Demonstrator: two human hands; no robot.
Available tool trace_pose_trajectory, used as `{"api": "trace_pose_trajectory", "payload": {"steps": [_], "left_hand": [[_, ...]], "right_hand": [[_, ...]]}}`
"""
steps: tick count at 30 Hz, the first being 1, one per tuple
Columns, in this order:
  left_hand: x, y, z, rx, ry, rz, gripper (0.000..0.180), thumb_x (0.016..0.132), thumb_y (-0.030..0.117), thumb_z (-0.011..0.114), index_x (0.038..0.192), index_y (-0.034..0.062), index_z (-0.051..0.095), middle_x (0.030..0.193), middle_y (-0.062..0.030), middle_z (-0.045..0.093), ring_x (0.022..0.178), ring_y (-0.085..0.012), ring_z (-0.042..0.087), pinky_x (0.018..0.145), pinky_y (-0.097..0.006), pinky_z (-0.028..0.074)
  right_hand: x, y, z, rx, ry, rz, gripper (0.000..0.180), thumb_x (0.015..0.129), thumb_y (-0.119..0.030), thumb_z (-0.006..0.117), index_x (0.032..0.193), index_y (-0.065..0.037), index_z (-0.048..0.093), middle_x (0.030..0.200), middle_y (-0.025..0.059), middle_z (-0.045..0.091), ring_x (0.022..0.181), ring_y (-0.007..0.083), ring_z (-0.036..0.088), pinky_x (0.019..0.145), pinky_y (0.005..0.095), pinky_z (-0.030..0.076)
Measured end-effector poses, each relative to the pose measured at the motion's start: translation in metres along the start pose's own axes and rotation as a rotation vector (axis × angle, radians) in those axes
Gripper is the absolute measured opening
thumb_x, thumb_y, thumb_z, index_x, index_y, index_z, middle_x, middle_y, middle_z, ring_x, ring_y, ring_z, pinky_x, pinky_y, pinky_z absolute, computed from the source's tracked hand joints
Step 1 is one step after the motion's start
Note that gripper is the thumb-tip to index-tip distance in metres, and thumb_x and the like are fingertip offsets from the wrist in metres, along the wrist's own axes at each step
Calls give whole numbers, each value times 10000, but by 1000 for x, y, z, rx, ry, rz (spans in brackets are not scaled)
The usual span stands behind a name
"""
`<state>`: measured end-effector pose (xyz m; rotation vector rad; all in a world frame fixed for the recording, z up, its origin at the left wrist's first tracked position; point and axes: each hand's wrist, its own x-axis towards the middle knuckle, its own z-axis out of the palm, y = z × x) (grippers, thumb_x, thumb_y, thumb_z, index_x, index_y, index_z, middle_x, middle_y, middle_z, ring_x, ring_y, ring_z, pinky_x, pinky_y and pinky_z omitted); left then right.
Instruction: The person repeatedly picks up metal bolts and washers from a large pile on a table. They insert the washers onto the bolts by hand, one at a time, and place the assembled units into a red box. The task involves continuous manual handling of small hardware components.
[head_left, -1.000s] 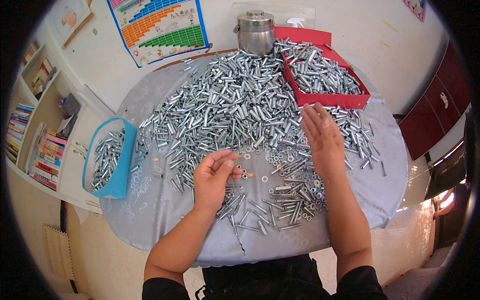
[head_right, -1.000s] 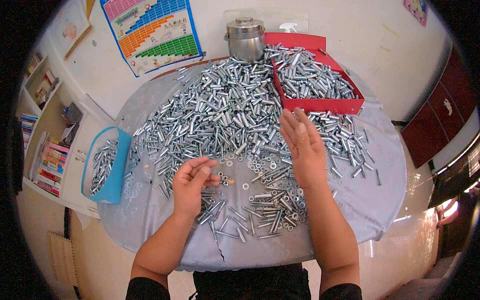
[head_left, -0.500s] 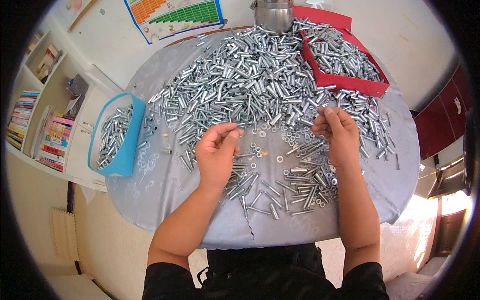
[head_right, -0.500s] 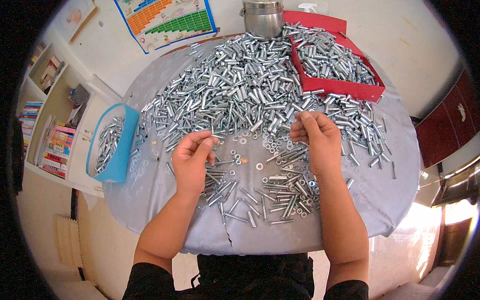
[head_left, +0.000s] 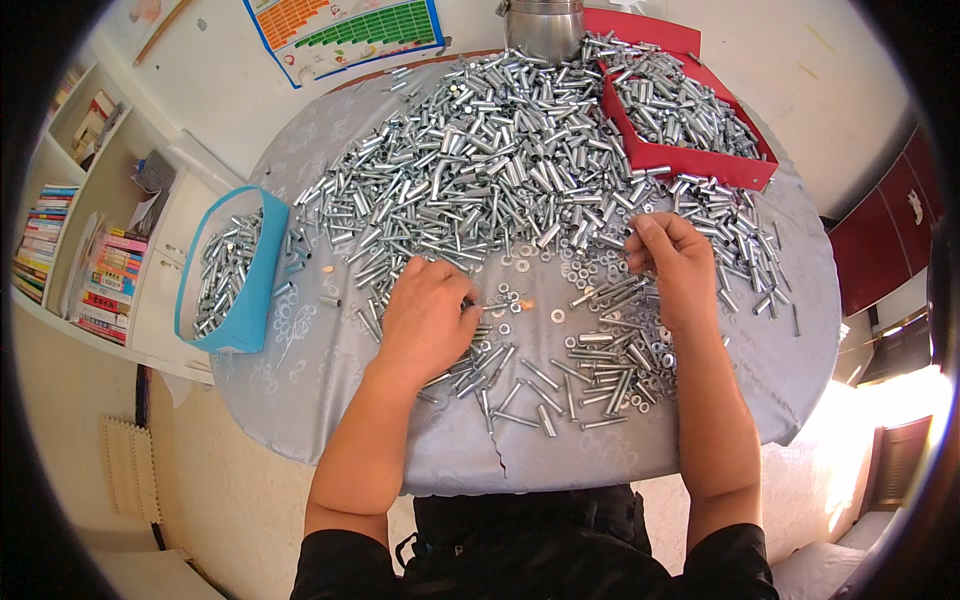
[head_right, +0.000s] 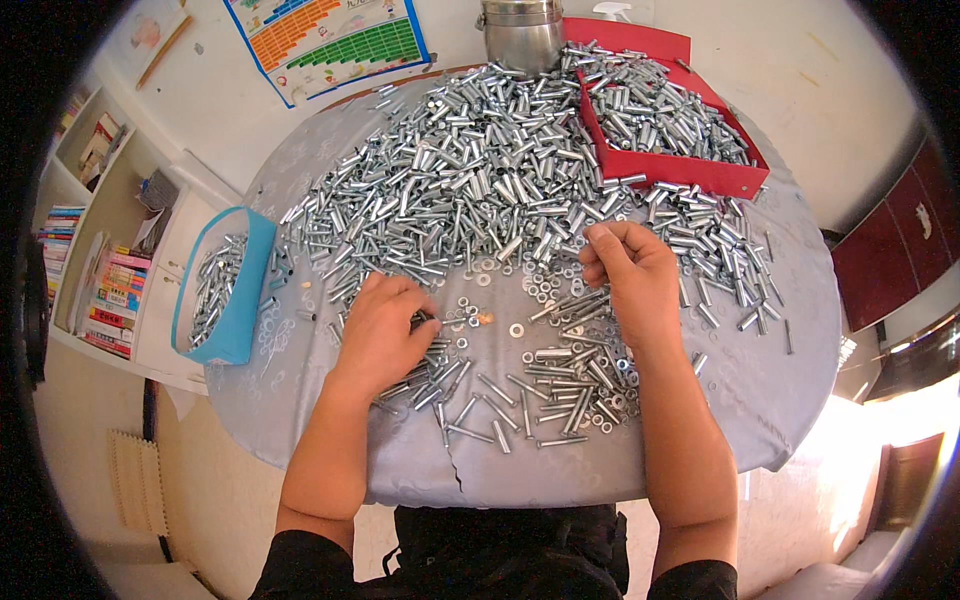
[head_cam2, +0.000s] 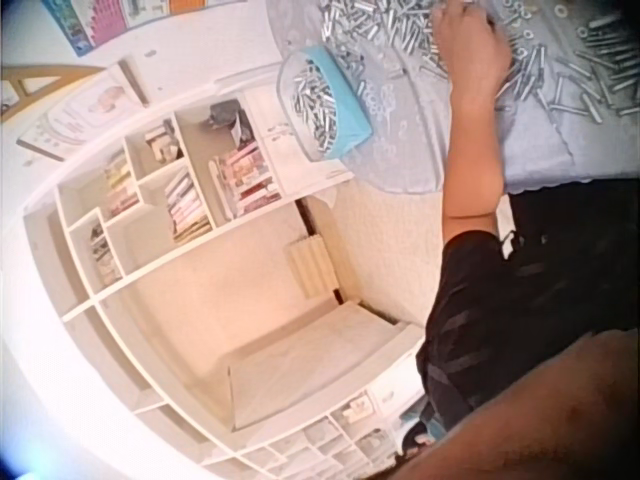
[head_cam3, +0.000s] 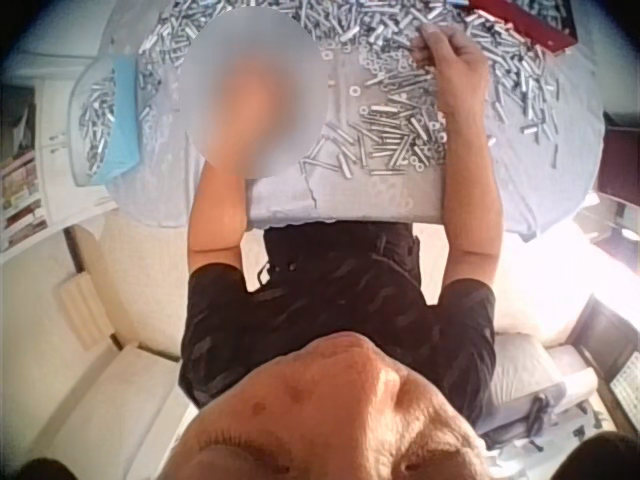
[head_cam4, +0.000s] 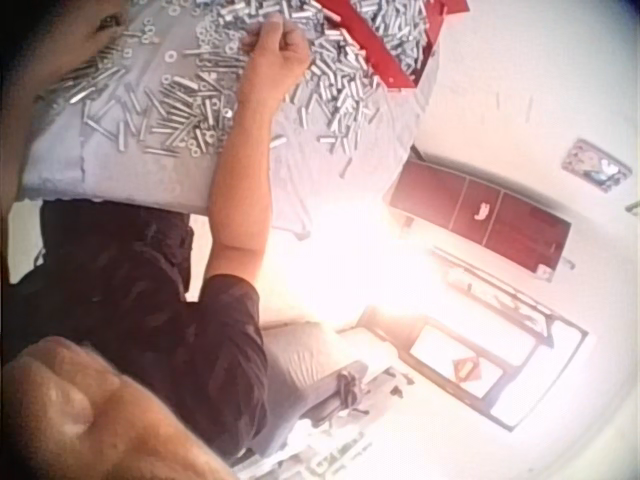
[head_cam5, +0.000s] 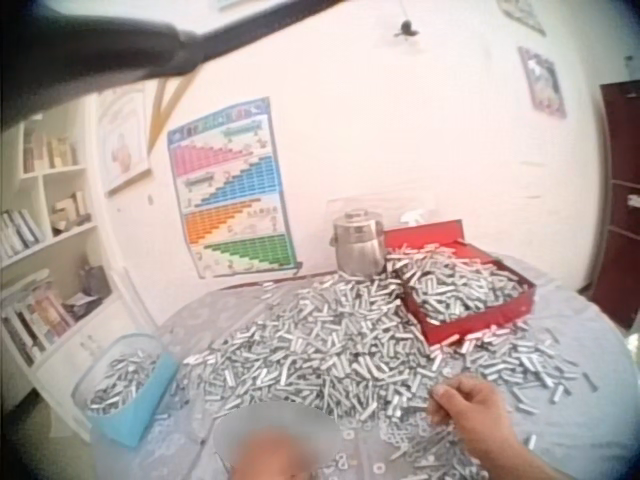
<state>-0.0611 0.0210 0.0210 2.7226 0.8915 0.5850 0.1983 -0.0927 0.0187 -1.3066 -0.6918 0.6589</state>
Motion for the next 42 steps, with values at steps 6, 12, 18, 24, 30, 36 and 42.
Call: {"api": "trace_pose_trajectory", "payload": {"steps": [6, 12, 18, 24, 30, 36, 42], "left_hand": [[-1, -2, -2, -1, -58, 1, 142, 716, 82, 715, 853, 66, 682, 920, -93, 609, 926, -308, 527, 856, -396, 428], [-1, -2, 0, -8, -54, 52, 113, 733, 66, 696, 844, 80, 700, 918, -85, 600, 923, -298, 531, 844, -387, 426], [-1, -3, 3, -28, -36, 51, 108, 739, 60, 678, 837, 83, 718, 918, -77, 606, 918, -284, 528, 844, -373, 441], [-2, -1, 6, -39, -34, 72, 96, 750, 68, 684, 842, 76, 713, 989, -78, 611, 957, -296, 529, 859, -378, 442], [0, -4, 8, -75, -22, 70, 101, 770, 72, 675, 870, 58, 681, 999, -84, 616, 973, -298, 528, 870, -379, 437], [5, -1, 10, -372, 124, -55, 131, 851, 77, 627, 970, 24, 610, 907, -99, 635, 835, -248, 594, 754, -350, 476], [2, 8, 17, -875, -6, -256, 117, 924, 28, 556, 1028, 4, 604, 842, -40, 635, 698, -94, 602, 644, -247, 510]], "right_hand": [[1, -2, 0, 22, 22, -5, 189, 928, -172, 619, 907, 11, 662, 738, 40, 637, 609, 92, 561, 569, 237, 456], [3, -3, -2, -14, 64, -33, 181, 931, -162, 612, 887, 6, 665, 729, 37, 634, 599, 87, 555, 556, 231, 455], [3, -6, -4, -120, 78, -31, 177, 915, -170, 628, 890, -1, 675, 727, 33, 635, 598, 81, 553, 555, 233, 449], [5, -3, -29, -888, -49, -190, 147, 802, -179, 696, 870, -49, 703, 817, 104, 651, 729, 228, 612, 677, 353, 486], [1, -4, -29, -1186, -182, -192, 139, 779, -199, 684, 856, -87, 713, 939, 137, 632, 889, 325, 618, 765, 422, 487], [-1, -4, -24, -1222, -194, -218, 141, 781, -186, 669, 866, -76, 691, 940, 142, 616, 888, 338, 618, 769, 432, 495], [-5, -2, -18, -1254, -221, -255, 128, 781, -156, 652, 874, -70, 674, 946, 141, 613, 883, 342, 620, 766, 448, 504]]}}
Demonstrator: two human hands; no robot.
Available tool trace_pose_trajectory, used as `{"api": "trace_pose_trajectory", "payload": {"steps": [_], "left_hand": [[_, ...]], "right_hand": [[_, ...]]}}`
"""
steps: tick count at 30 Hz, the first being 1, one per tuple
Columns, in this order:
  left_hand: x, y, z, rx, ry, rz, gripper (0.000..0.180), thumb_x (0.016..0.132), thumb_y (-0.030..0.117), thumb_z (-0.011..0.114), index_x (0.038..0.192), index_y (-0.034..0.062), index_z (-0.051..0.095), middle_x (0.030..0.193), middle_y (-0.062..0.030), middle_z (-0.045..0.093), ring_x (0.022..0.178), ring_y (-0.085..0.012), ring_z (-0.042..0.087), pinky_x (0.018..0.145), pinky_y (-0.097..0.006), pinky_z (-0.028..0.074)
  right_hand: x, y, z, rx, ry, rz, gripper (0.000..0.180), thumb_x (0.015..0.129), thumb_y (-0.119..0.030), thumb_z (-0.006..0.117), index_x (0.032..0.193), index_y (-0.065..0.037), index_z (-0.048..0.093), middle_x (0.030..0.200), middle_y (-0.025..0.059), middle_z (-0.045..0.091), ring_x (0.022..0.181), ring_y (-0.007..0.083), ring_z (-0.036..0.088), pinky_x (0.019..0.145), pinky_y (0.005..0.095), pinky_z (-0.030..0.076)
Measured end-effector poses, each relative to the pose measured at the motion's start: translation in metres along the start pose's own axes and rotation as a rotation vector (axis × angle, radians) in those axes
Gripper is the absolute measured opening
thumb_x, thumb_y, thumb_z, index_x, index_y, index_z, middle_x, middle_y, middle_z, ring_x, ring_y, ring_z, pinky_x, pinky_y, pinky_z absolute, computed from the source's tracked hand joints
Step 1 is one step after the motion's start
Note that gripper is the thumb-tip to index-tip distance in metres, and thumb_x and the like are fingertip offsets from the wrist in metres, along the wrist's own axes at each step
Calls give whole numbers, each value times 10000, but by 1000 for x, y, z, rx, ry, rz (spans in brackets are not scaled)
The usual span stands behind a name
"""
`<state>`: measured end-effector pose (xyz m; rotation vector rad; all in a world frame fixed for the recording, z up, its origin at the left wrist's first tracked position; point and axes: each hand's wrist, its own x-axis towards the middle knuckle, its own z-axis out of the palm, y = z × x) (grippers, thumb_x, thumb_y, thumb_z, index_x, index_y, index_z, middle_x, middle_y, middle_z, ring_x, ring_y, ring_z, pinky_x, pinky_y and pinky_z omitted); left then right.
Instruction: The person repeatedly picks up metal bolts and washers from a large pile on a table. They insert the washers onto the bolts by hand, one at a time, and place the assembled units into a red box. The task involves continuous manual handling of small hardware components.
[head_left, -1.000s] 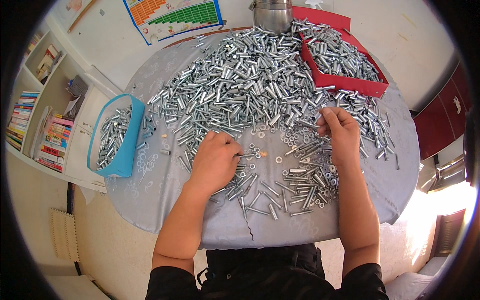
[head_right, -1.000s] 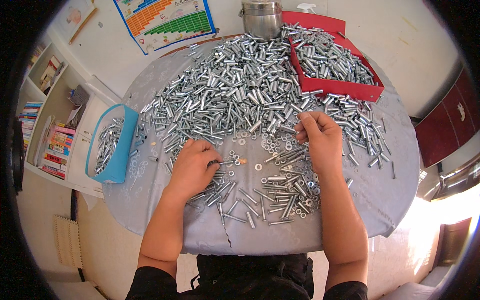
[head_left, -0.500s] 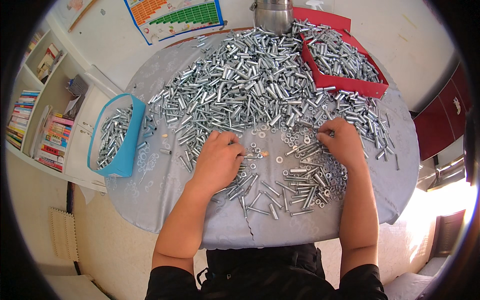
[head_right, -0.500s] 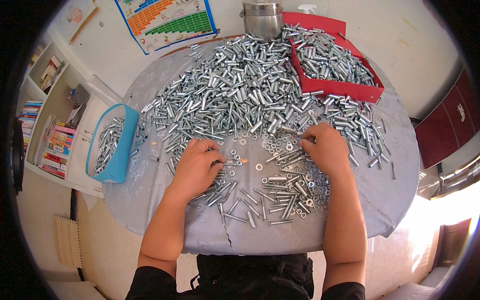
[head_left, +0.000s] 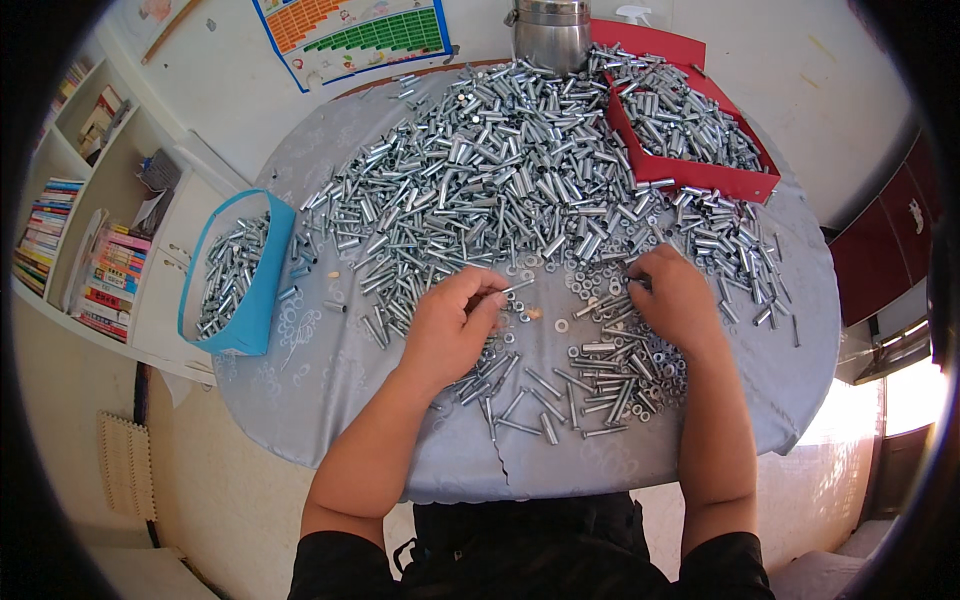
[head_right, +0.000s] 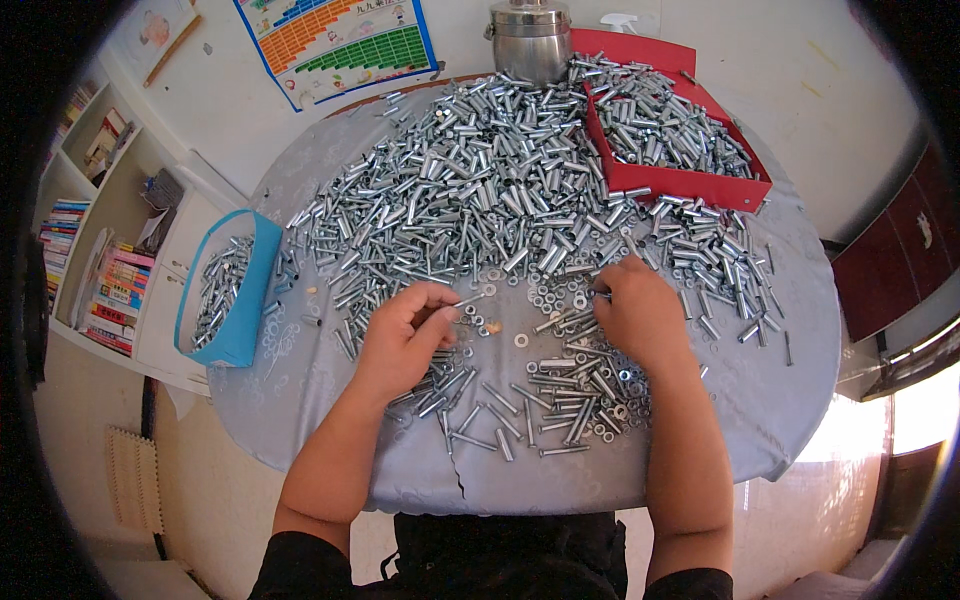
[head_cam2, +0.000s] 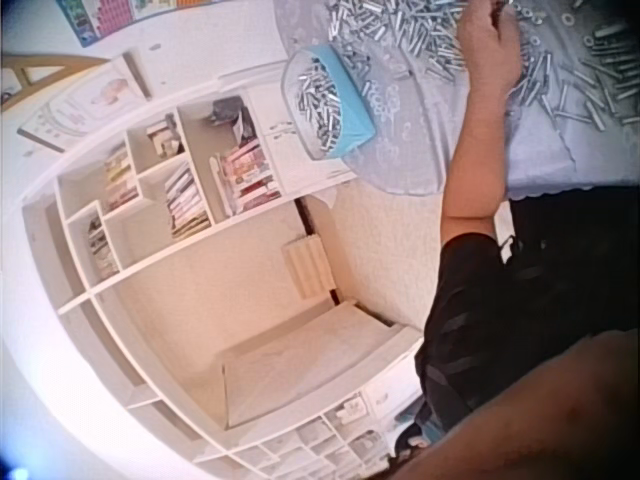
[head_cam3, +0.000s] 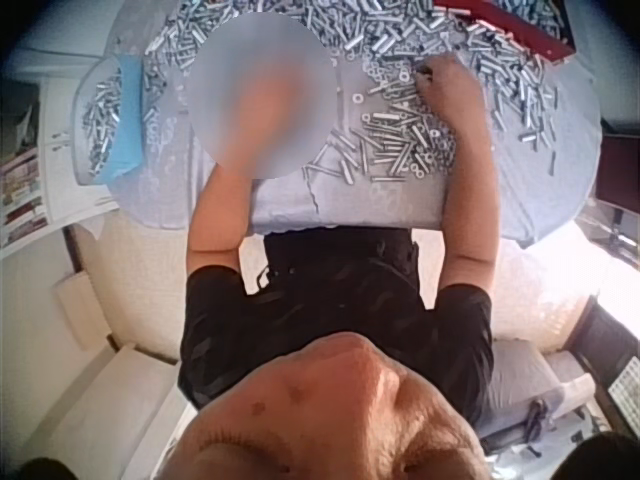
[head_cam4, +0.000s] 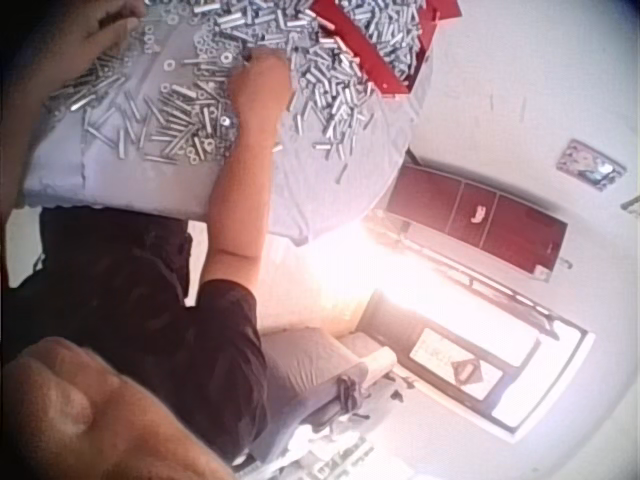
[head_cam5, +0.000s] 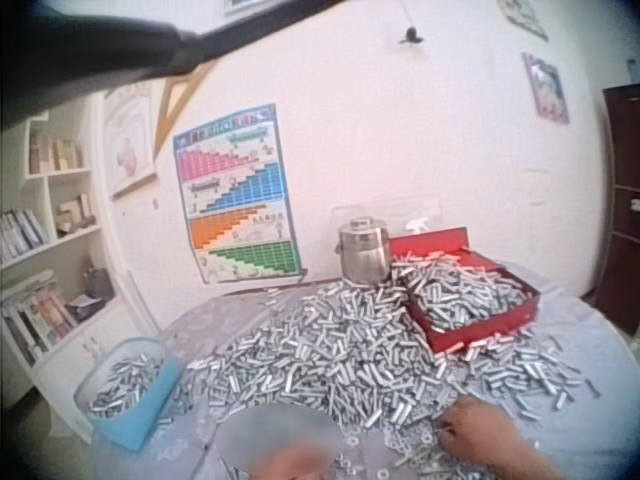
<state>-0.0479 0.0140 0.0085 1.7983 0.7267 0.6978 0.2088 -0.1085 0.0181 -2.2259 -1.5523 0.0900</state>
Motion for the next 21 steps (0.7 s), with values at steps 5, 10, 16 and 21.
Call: {"api": "trace_pose_trajectory", "payload": {"steps": [5, 10, 16, 21], "left_hand": [[1, -14, 5, -170, -85, -121, 182, 918, 4, 562, 1091, -27, 608, 892, -65, 662, 769, -115, 643, 697, -245, 538], [0, -10, 9, -290, -132, -188, 205, 928, 17, 559, 1118, -44, 603, 916, -81, 671, 790, -130, 654, 702, -266, 552], [0, -7, 9, -354, -151, -197, 186, 940, 27, 547, 1101, -48, 603, 929, -89, 664, 784, -136, 655, 694, -268, 555], [-1, -5, 11, -390, -118, -190, 174, 942, 25, 541, 1087, -47, 603, 927, -90, 662, 777, -136, 651, 689, -268, 557]], "right_hand": [[0, -2, 1, -3, -17, -59, 130, 792, -130, 639, 904, -71, 671, 948, 147, 603, 898, 342, 620, 769, 447, 506], [-1, 0, 3, -27, -45, -150, 162, 816, -100, 617, 970, -68, 655, 966, 141, 590, 912, 341, 614, 779, 454, 499], [2, -15, 7, 317, 56, -125, 202, 841, -65, 629, 1043, -54, 631, 957, 123, 602, 866, 280, 625, 754, 388, 505], [4, -29, 19, 1202, -114, 33, 213, 916, -39, 597, 1121, 21, 606, 969, 84, 659, 865, 154, 650, 774, 287, 523]]}}
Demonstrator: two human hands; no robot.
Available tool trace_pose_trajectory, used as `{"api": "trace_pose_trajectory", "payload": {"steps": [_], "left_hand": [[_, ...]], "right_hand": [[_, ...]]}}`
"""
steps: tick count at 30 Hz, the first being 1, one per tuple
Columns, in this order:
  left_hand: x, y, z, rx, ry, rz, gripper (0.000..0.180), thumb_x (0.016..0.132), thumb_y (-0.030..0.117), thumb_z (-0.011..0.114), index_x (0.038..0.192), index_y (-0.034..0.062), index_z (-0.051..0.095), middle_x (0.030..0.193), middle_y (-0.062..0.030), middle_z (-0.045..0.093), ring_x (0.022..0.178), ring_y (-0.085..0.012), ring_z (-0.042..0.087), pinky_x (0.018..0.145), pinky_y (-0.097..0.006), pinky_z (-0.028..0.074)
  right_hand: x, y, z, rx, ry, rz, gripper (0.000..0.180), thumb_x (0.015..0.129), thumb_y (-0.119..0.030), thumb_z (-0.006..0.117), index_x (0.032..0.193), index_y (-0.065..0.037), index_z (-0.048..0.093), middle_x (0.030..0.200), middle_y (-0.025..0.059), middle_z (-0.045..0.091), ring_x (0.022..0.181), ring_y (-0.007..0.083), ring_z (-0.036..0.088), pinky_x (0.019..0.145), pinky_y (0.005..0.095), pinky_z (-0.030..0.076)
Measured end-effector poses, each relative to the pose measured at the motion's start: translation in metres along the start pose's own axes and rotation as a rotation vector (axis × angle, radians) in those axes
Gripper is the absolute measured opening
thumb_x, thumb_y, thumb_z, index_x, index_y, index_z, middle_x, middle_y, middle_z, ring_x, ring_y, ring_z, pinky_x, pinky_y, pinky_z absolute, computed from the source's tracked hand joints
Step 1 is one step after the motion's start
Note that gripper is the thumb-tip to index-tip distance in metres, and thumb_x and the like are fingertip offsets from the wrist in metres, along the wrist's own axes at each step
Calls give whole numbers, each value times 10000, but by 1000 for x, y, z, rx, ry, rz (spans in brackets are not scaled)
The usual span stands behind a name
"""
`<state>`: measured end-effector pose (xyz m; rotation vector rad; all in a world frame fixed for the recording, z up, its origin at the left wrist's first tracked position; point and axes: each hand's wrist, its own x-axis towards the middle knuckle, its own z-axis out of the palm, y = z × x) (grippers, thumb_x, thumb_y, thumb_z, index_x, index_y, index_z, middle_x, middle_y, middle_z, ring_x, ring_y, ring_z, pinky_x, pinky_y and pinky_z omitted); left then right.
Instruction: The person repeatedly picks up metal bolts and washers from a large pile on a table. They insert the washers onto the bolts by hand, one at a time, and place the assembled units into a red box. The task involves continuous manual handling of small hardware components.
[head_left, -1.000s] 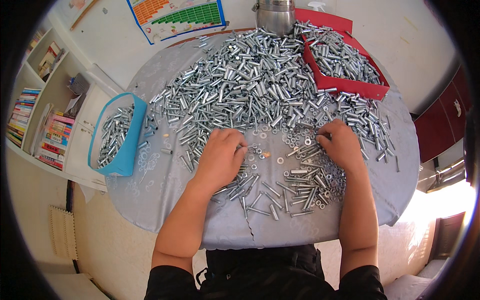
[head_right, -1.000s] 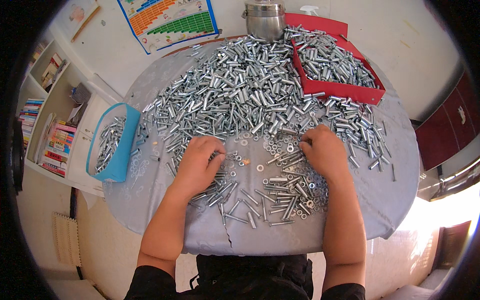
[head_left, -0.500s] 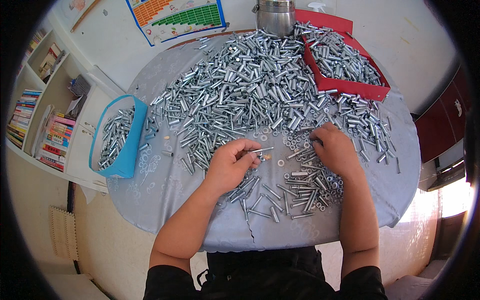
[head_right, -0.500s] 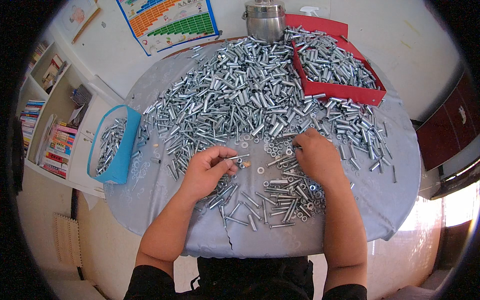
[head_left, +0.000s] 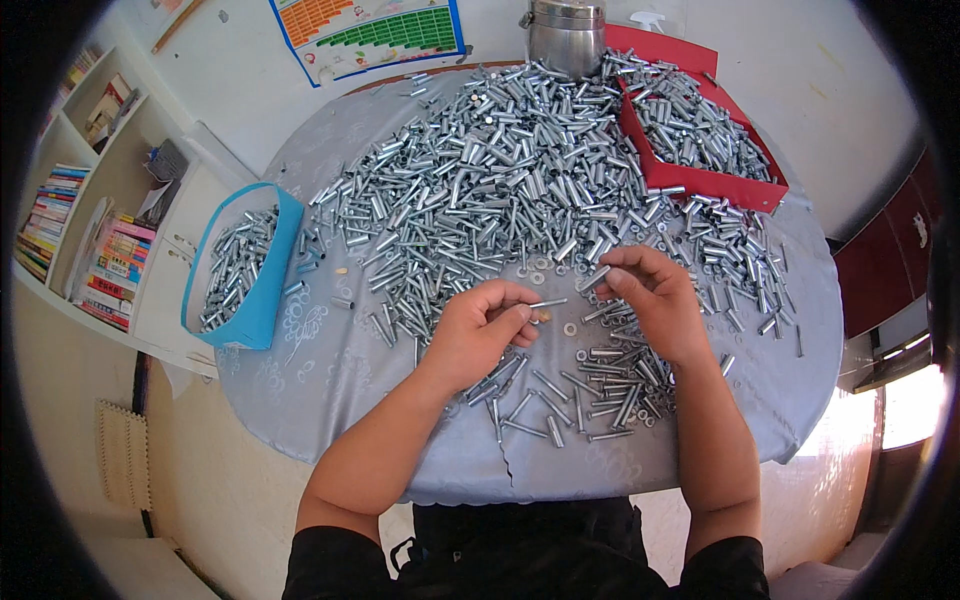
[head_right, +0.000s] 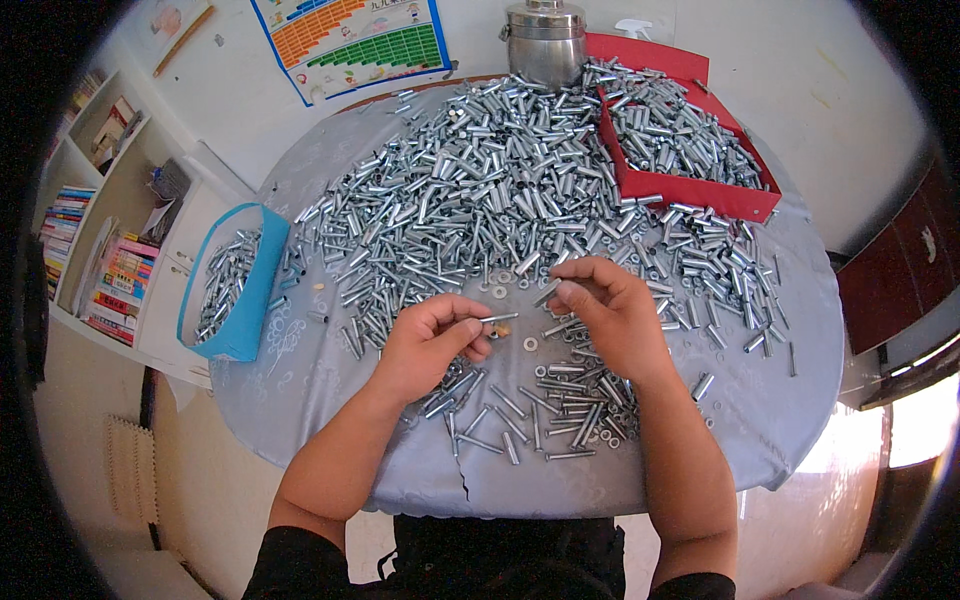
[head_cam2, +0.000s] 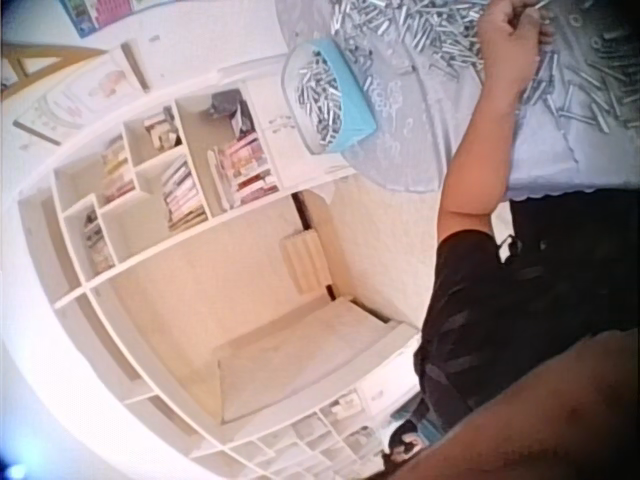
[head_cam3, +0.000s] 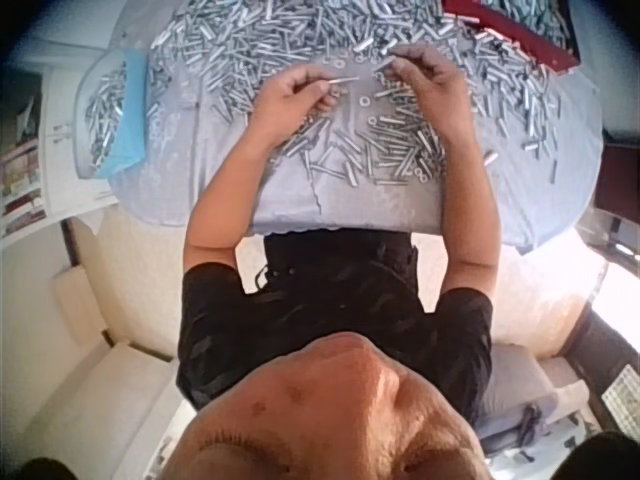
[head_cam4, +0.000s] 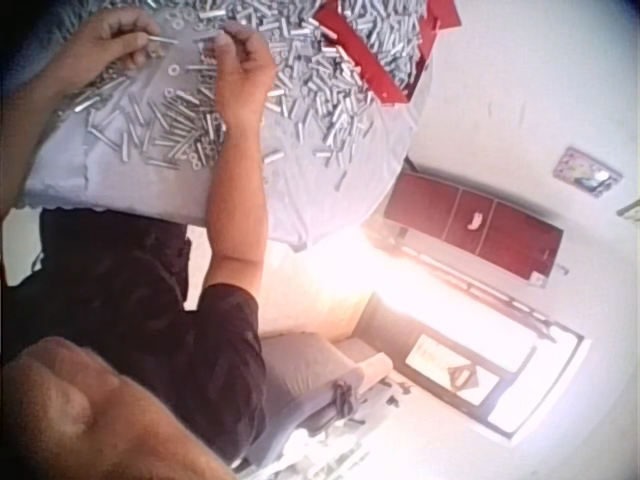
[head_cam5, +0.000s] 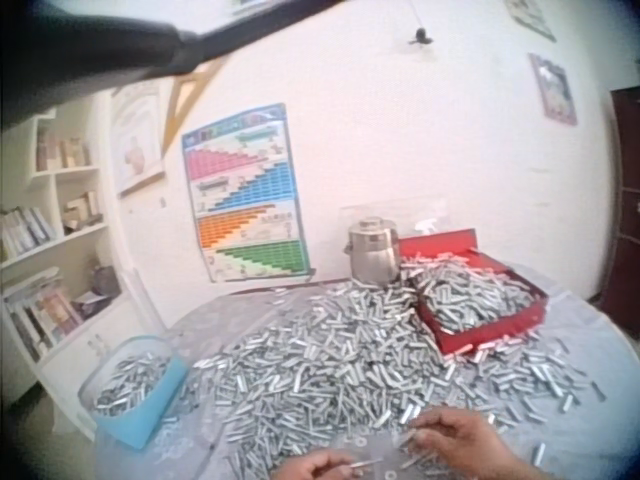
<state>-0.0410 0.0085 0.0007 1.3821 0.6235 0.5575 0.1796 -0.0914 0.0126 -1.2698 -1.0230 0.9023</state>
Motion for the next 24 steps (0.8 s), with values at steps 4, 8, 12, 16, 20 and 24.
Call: {"api": "trace_pose_trajectory", "payload": {"steps": [4, 8, 12, 16, 20, 24], "left_hand": [[1, 2, 0, -33, 25, 9, 172, 941, 20, 536, 1084, -44, 605, 927, -93, 663, 770, -139, 651, 689, -270, 560], [1, 2, -1, -58, 21, 19, 165, 941, 20, 533, 1075, -43, 606, 927, -97, 664, 771, -143, 653, 686, -272, 562], [1, 2, 0, -44, 21, 9, 161, 943, 16, 527, 1073, -38, 605, 935, -101, 663, 786, -155, 662, 694, -278, 568], [1, 1, -1, -78, 25, 4, 161, 944, 10, 523, 1079, -33, 602, 945, -105, 662, 800, -167, 669, 705, -284, 573], [2, 1, -1, -80, 22, 23, 162, 944, 5, 522, 1082, -29, 599, 950, -107, 662, 801, -171, 670, 705, -284, 574], [2, 2, -1, -66, 24, 27, 161, 943, 4, 522, 1082, -34, 594, 980, -117, 665, 859, -189, 681, 737, -292, 579]], "right_hand": [[1, 3, 7, 66, -33, 21, 189, 929, -29, 579, 1102, 43, 602, 949, 99, 674, 862, 159, 666, 791, 284, 539], [0, 4, 8, 93, -36, 19, 177, 924, -18, 583, 1088, 46, 602, 959, 107, 676, 870, 164, 668, 797, 288, 544], [0, -1, 12, 113, -32, 33, 164, 917, -3, 586, 1070, 52, 603, 965, 109, 676, 880, 170, 670, 807, 290, 547], [0, 0, 9, 102, -49, 28, 171, 897, 20, 598, 1063, 58, 603, 977, 107, 678, 903, 178, 671, 816, 294, 548], [-1, 1, 10, 123, -79, 29, 180, 868, 50, 617, 1047, 58, 612, 994, 105, 680, 919, 177, 671, 829, 292, 543], [-2, -2, 12, 97, -80, 24, 182, 851, 66, 630, 1032, 47, 625, 1001, 92, 683, 925, 158, 665, 835, 279, 532]]}}
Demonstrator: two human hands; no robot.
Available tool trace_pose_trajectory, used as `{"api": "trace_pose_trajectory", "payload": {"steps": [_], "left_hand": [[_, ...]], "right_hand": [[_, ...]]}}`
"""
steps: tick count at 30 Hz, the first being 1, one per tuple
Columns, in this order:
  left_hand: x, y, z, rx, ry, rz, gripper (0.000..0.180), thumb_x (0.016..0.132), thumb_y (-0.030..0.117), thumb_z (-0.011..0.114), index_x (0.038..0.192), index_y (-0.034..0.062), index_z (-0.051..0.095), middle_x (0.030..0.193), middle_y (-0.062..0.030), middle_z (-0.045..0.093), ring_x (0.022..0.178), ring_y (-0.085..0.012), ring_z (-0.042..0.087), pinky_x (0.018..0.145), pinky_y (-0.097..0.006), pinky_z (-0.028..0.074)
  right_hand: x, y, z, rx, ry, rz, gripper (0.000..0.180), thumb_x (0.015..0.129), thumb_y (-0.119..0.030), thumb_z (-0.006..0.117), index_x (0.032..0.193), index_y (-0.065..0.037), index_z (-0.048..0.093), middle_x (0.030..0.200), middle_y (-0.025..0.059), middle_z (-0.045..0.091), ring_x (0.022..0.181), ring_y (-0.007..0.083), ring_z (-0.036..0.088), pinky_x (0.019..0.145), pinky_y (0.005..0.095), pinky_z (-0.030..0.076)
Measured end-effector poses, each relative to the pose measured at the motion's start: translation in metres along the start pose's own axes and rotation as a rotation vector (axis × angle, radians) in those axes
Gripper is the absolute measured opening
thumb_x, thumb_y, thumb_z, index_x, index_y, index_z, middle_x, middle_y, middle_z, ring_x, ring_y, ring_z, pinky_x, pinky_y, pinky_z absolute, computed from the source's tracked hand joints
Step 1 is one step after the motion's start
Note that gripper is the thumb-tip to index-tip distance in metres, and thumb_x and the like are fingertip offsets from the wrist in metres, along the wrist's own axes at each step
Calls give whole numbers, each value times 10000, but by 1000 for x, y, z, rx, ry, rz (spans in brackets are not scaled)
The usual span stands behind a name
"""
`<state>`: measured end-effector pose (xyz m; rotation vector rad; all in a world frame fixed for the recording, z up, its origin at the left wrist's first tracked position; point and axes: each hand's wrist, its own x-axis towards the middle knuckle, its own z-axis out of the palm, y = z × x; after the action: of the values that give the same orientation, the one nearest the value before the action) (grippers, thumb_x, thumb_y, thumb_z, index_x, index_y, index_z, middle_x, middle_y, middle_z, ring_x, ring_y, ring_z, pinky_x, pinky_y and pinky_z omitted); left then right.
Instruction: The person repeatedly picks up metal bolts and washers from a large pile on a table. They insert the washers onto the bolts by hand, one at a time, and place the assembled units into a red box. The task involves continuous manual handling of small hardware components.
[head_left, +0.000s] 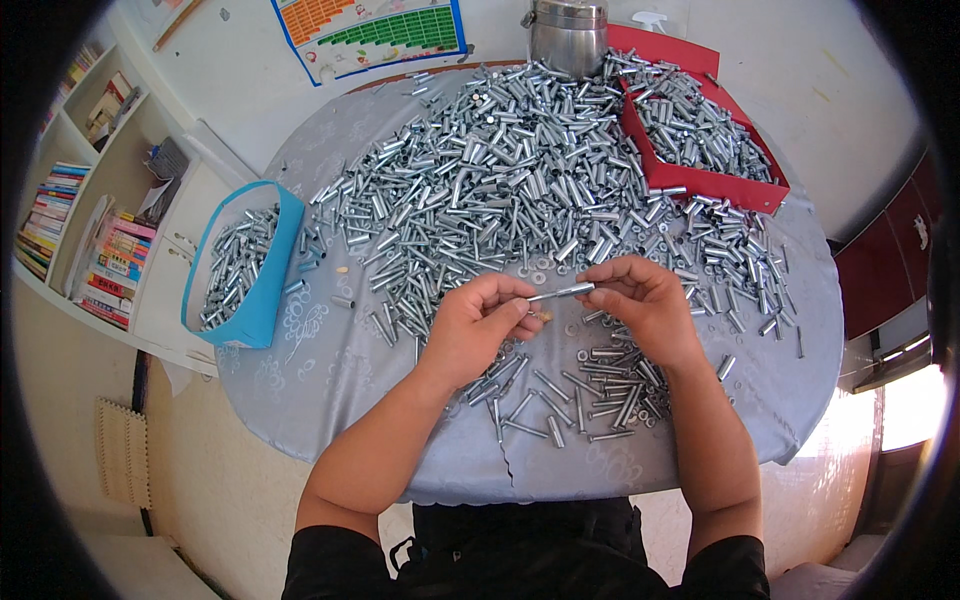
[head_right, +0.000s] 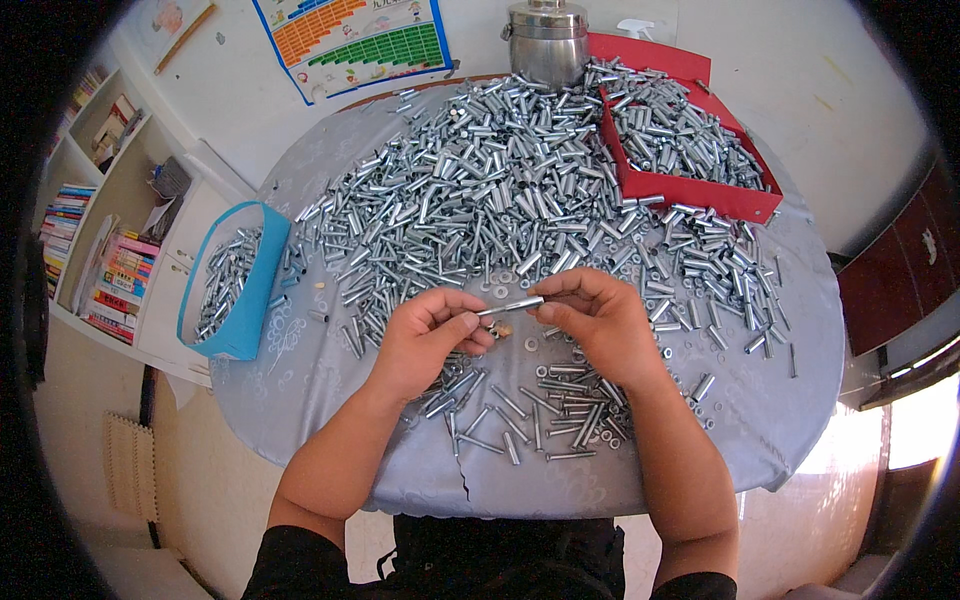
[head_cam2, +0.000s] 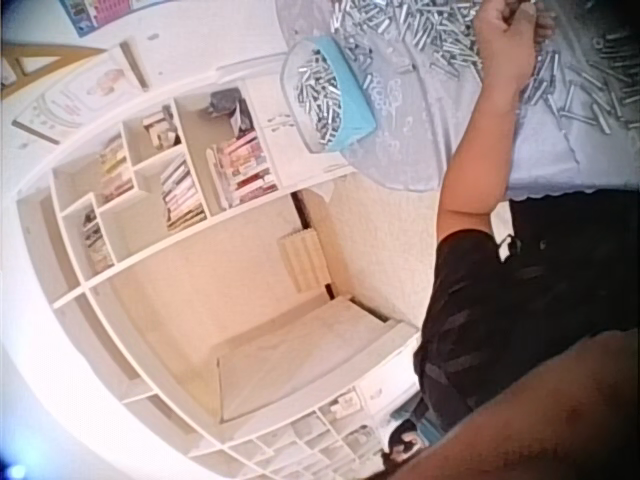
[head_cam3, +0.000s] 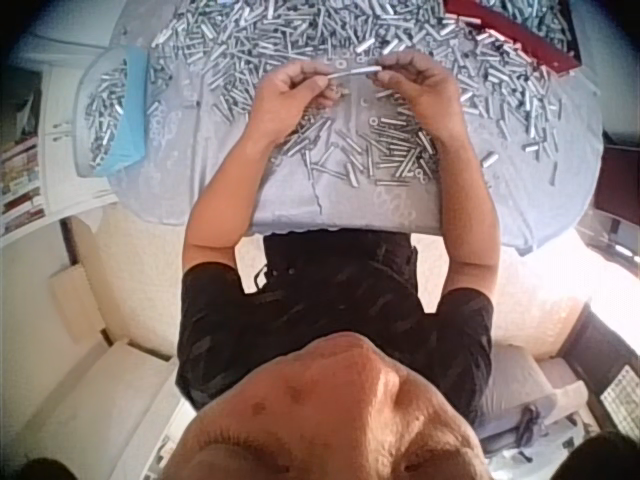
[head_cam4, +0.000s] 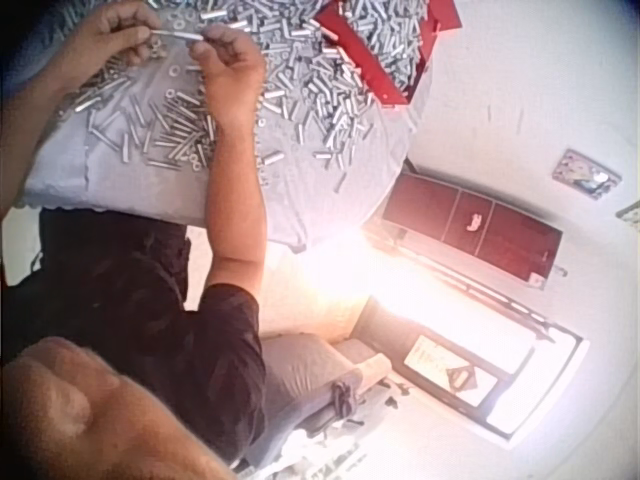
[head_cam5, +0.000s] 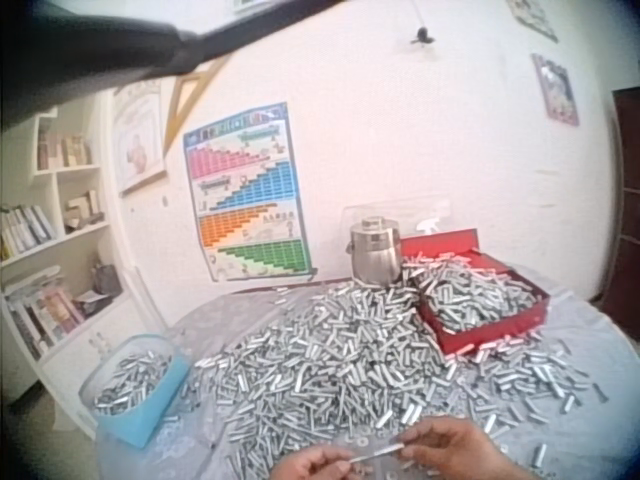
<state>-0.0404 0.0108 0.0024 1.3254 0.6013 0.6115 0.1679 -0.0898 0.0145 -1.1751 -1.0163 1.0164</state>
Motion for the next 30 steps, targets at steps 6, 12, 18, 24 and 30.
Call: {"api": "trace_pose_trajectory", "payload": {"steps": [6, 12, 18, 24, 30], "left_hand": [[-2, 1, 5, -12, -16, -47, 228, 945, 0, 517, 1161, -47, 572, 1084, -143, 653, 986, -228, 674, 796, -300, 577], [-7, -2, 13, -64, -91, -34, 325, 946, -10, 510, 1269, -45, 529, 1173, -166, 624, 1008, -235, 666, 817, -302, 573], [-5, -1, 8, -7, -53, -37, 275, 939, 3, 537, 1208, -39, 569, 1077, -143, 670, 914, -208, 685, 778, -291, 575], [0, 4, 1, -28, 108, 25, 211, 928, 55, 584, 1118, -32, 610, 962, -125, 693, 721, -139, 658, 632, -263, 561], [-1, 2, -1, 17, 86, 33, 200, 927, 75, 597, 1095, -19, 653, 906, -101, 691, 627, -97, 590, 569, -239, 510]], "right_hand": [[-4, 3, 7, -68, 3, 12, 186, 827, 39, 676, 1011, 20, 654, 971, 68, 684, 875, 118, 644, 762, 250, 518], [-7, -1, 14, -501, 23, -178, 168, 785, -31, 742, 944, -5, 693, 848, 73, 664, 725, 117, 611, 668, 252, 489], [-9, -6, 13, -476, 65, -85, 149, 788, -54, 742, 924, -10, 699, 834, 69, 655, 706, 129, 598, 631, 257, 476], [-2, -1, -2, -852, -109, -336, 129, 736, -99, 735, 852, -47, 709, 803, 83, 627, 756, 248, 605, 698, 350, 485], [-4, 4, 1, -1070, -182, -435, 123, 715, -135, 723, 824, -78, 713, 838, 74, 617, 842, 291, 595, 777, 404, 473]]}}
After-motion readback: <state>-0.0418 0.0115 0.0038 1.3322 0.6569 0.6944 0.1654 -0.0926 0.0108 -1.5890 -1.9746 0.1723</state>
